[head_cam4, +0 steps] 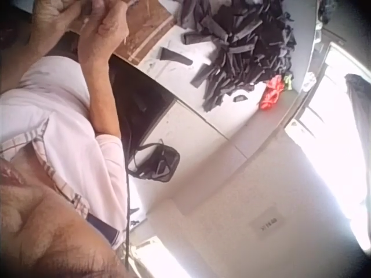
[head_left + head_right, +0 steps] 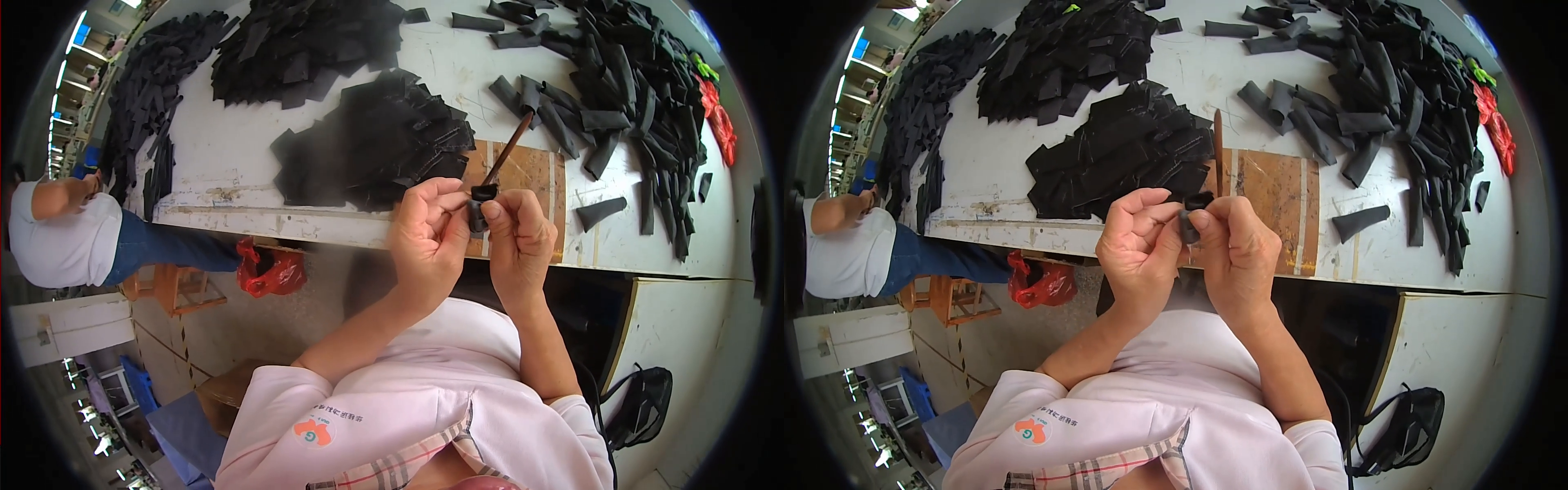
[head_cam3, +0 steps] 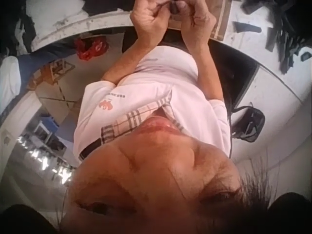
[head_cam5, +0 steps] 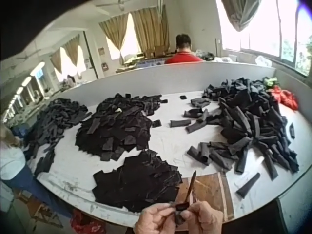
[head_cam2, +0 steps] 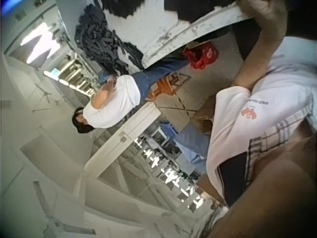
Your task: Applying adhesive with a wooden stick and folding small black rubber or synthetic components at an industrial workbench.
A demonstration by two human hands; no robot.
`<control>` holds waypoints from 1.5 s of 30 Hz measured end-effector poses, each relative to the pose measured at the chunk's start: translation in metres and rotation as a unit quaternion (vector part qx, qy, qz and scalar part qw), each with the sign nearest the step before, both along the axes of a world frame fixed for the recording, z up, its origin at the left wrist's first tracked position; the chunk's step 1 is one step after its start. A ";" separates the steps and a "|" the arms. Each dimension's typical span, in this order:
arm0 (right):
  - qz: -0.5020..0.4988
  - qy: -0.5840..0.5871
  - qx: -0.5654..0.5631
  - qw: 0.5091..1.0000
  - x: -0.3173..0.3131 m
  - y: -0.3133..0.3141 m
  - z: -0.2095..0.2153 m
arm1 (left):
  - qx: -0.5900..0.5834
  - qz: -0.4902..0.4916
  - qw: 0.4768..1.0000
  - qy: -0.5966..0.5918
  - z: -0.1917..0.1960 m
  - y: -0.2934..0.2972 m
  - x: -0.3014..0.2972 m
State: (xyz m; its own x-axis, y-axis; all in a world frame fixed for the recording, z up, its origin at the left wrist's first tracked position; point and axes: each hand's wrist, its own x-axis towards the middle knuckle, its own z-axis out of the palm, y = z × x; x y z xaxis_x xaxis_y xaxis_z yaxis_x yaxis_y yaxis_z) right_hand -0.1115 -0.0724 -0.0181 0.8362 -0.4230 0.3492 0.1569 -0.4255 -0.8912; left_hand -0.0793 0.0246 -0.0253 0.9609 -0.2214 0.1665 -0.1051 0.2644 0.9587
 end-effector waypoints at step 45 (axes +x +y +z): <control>0.233 0.075 0.431 0.869 0.050 -0.063 0.021 | -0.339 -0.312 0.786 0.413 0.032 -0.019 0.082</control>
